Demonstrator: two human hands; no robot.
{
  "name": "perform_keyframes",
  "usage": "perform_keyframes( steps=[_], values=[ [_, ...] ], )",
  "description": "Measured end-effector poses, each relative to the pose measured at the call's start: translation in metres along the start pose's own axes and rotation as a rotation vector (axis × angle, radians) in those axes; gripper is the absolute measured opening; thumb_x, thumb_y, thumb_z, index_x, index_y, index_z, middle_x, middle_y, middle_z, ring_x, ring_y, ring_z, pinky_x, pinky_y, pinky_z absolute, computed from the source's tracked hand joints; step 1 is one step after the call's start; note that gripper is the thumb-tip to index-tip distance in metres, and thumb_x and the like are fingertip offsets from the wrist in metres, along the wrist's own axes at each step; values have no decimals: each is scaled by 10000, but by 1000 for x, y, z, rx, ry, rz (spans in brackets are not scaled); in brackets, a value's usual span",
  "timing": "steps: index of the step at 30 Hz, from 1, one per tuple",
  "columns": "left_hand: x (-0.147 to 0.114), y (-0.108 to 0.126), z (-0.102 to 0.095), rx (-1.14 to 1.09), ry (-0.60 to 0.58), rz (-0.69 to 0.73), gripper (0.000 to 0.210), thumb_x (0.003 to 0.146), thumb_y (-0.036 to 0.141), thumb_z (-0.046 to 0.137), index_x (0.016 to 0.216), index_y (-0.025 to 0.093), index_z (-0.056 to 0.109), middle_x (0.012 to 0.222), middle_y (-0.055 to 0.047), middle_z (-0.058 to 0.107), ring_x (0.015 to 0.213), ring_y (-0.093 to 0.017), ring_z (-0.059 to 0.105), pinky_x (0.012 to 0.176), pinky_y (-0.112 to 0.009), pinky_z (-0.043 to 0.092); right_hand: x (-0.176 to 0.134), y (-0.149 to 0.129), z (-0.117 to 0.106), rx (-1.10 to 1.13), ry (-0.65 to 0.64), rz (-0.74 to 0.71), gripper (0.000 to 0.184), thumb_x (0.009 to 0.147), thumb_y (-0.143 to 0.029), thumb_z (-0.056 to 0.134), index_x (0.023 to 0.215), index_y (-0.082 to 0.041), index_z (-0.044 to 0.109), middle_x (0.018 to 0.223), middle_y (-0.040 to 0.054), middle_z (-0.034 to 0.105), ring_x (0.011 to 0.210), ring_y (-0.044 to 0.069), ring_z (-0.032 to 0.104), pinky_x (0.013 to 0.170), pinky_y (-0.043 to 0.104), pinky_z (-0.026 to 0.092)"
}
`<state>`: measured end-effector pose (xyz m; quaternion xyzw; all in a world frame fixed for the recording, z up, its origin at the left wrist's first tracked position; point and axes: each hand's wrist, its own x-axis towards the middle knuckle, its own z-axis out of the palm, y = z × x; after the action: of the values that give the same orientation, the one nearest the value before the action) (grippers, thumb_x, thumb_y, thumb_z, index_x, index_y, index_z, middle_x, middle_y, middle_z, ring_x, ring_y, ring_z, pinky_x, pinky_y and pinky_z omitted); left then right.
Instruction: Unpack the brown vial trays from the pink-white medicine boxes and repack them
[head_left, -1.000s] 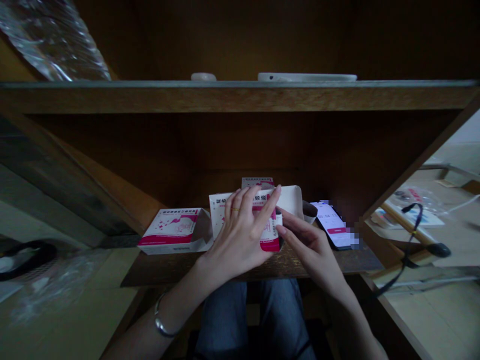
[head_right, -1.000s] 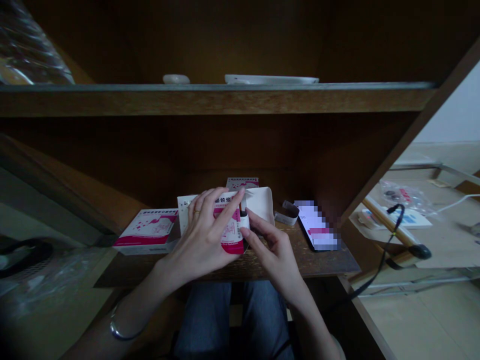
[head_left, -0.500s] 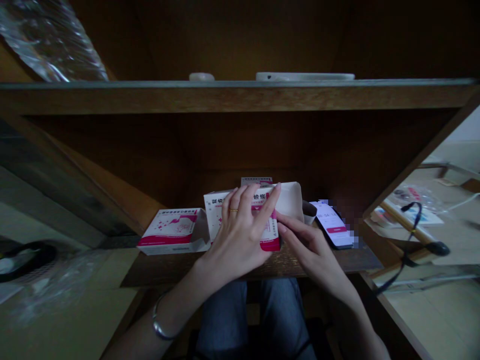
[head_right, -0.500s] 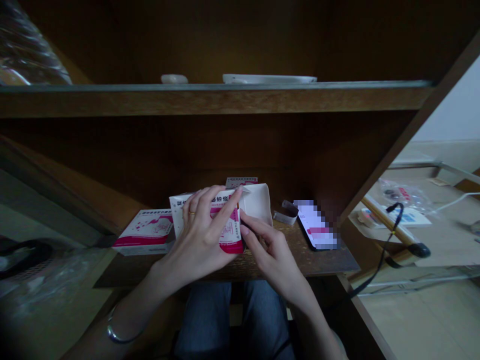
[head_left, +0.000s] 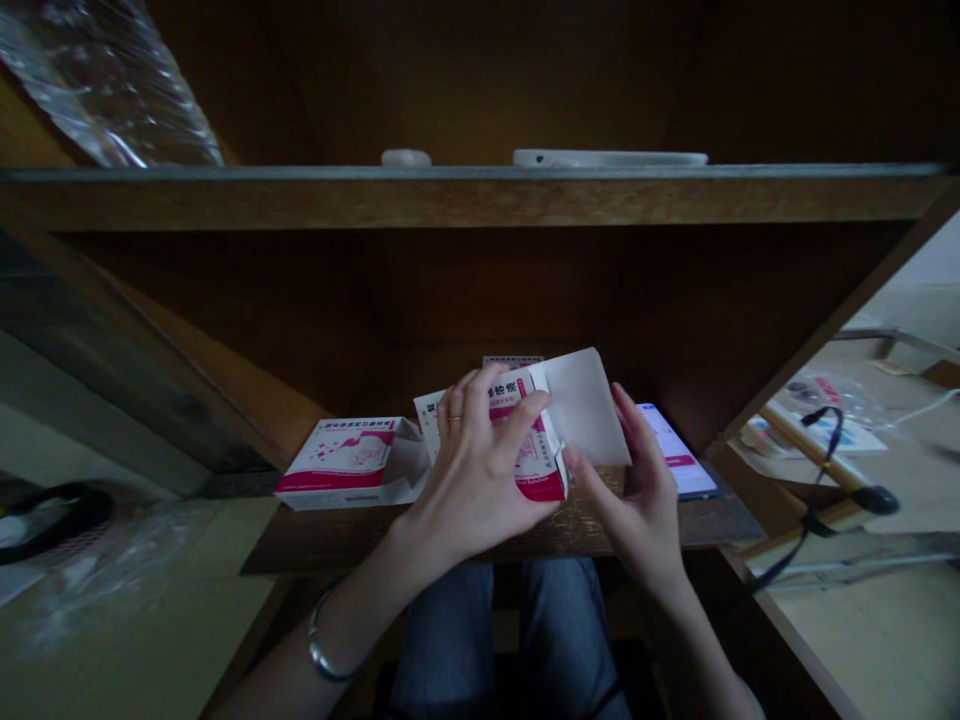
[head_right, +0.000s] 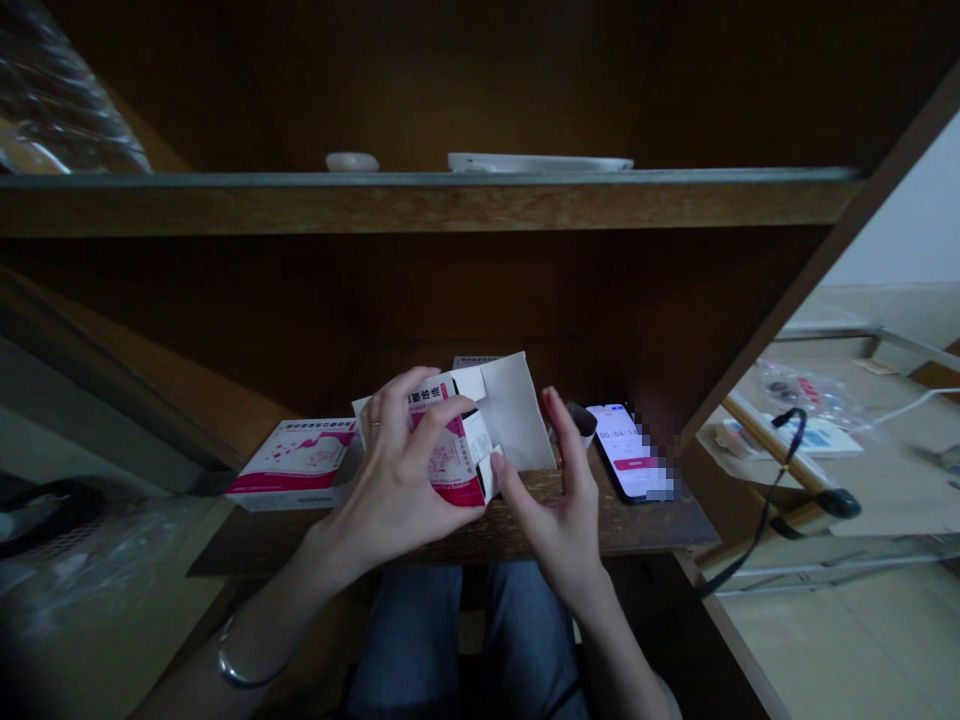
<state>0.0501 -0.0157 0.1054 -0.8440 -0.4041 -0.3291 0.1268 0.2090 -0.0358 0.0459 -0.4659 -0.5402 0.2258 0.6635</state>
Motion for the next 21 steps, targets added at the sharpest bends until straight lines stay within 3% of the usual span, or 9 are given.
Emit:
perform_keyframes(
  steps=[2, 4, 8, 13, 21],
  values=[
    [0, 1, 1, -10, -18, 5, 638, 710, 353, 733, 1272, 191, 478, 1385, -196, 340, 1291, -401, 405, 1032, -578, 395, -3, -1, -1, 136, -112, 113, 503, 896, -379, 654, 1379, -267, 567, 1435, 67, 584, 1328, 286, 540, 1111, 487, 443],
    [0, 2, 2, -27, -29, 21, 656, 705, 332, 733, 1288, 195, 465, 1398, -194, 332, 1302, -402, 398, 1043, -577, 390, -7, -4, 0, 214, -169, 140, 422, 954, -392, 571, 1365, -299, 586, 1446, 31, 578, 1357, 256, 516, 1117, 447, 448],
    [0, 3, 5, -74, -16, 45, 713, 732, 295, 704, 1367, 204, 394, 1410, -183, 347, 1315, -375, 400, 1069, -556, 378, -12, -7, 7, 253, -167, 106, 451, 996, -366, 504, 1446, -375, 476, 1544, -31, 459, 1470, 209, 353, 1197, 429, 342],
    [0, 2, 7, -112, -20, 31, 896, 735, 258, 687, 1503, 188, 230, 1419, -186, 369, 1336, -355, 392, 1100, -539, 358, -13, -4, 12, 150, -167, 12, 464, 1018, -320, 463, 1475, -387, 422, 1581, -47, 395, 1491, 198, 307, 1240, 470, 242],
    [-1, 2, 5, -90, -43, 15, 832, 738, 260, 675, 1486, 151, 326, 1414, -197, 375, 1316, -369, 405, 1092, -537, 371, -16, 0, 12, 34, -259, -47, 496, 1033, -295, 416, 1507, -417, 340, 1618, -81, 312, 1517, 192, 235, 1252, 491, 203]
  ],
)
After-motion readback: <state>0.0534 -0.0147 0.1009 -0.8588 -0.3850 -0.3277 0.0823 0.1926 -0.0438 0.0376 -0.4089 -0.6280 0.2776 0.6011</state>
